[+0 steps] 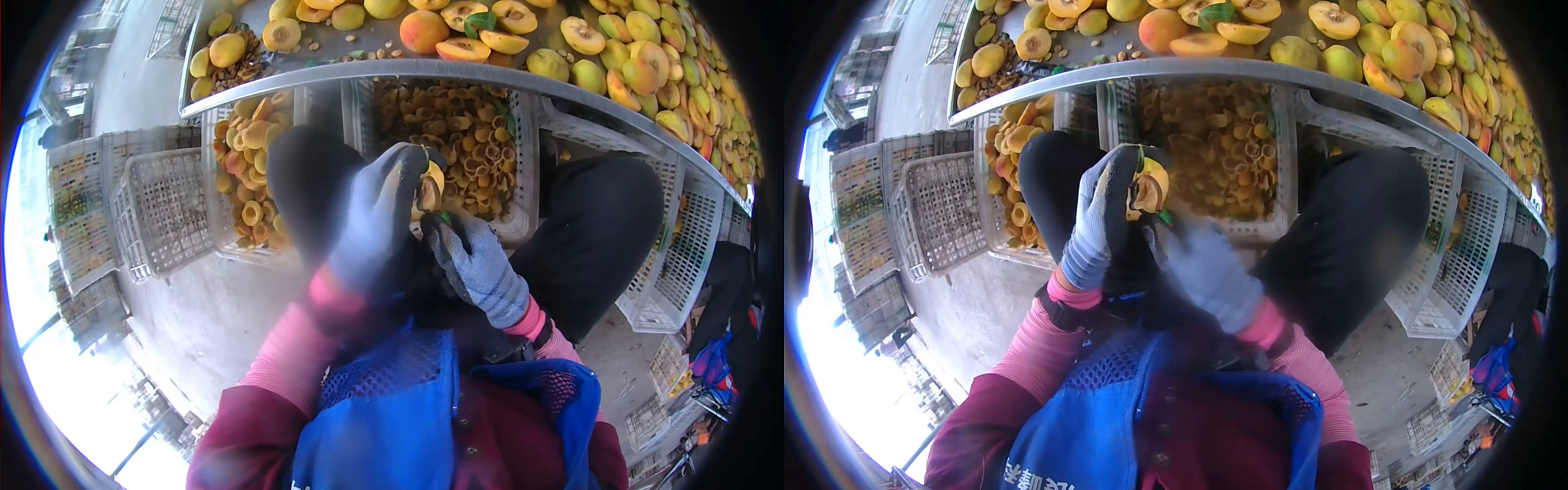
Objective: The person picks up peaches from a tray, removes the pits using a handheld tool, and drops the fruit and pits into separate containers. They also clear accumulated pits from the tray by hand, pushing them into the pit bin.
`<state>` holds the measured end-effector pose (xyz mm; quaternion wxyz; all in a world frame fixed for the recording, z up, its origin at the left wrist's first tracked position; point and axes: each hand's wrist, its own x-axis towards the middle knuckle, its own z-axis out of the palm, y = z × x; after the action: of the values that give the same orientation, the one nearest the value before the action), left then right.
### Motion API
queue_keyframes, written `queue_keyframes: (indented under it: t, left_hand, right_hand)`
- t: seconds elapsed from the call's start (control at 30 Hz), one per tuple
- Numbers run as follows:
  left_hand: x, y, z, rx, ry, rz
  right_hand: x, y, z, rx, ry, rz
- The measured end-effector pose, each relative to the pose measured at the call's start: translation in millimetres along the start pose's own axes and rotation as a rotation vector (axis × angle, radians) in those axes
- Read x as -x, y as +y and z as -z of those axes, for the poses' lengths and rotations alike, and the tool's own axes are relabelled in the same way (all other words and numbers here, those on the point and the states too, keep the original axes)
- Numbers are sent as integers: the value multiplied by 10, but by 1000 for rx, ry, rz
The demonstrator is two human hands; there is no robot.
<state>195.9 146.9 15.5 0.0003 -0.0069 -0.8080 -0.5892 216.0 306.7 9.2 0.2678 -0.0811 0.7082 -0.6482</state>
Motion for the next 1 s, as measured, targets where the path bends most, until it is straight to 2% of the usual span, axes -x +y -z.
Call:
queue_keyframes:
  t: [0.1,0.17,0.23,0.27,0.33,0.37,0.4,0.43,0.47,0.53,0.6,0.63,0.73,0.77,0.83,1.0]
  left_hand:
    - [15,22,-5,-32,-61,84]
    - [-15,15,-6,73,-101,200]
    - [-52,11,28,332,-171,427]
    - [-28,17,15,364,-104,427]
    - [82,61,-66,427,29,427]
    - [115,87,-133,460,91,421]
    - [132,105,-209,494,153,413]
    - [140,84,-300,347,217,288]
    - [150,64,-390,187,294,175]
    - [145,36,-331,245,270,239]
    - [147,35,-291,306,213,210]
    - [138,43,-283,340,182,192]
    - [127,83,-199,773,92,493]
    - [101,146,-214,793,123,534]
    - [115,174,-237,654,157,483]
    - [129,198,-328,353,257,358]
  right_hand:
    - [33,127,13,246,-7,257]
    - [39,136,47,318,-59,223]
    - [62,185,49,236,-101,76]
    - [75,266,19,119,-120,-51]
    - [82,367,-45,-138,-70,-87]
    - [41,370,-92,-273,3,9]
    - [23,337,-108,-405,35,19]
    - [5,305,-125,-536,67,32]
    - [7,221,-126,-667,55,-46]
    - [23,189,-142,-690,41,-124]
    - [43,219,-121,-472,54,-116]
    - [44,195,-95,-498,6,-133]
    - [70,50,-34,-634,-45,-193]
    - [73,15,-72,-719,-9,-218]
    - [66,45,-101,-813,11,-191]
    - [32,118,-101,-828,-8,-70]
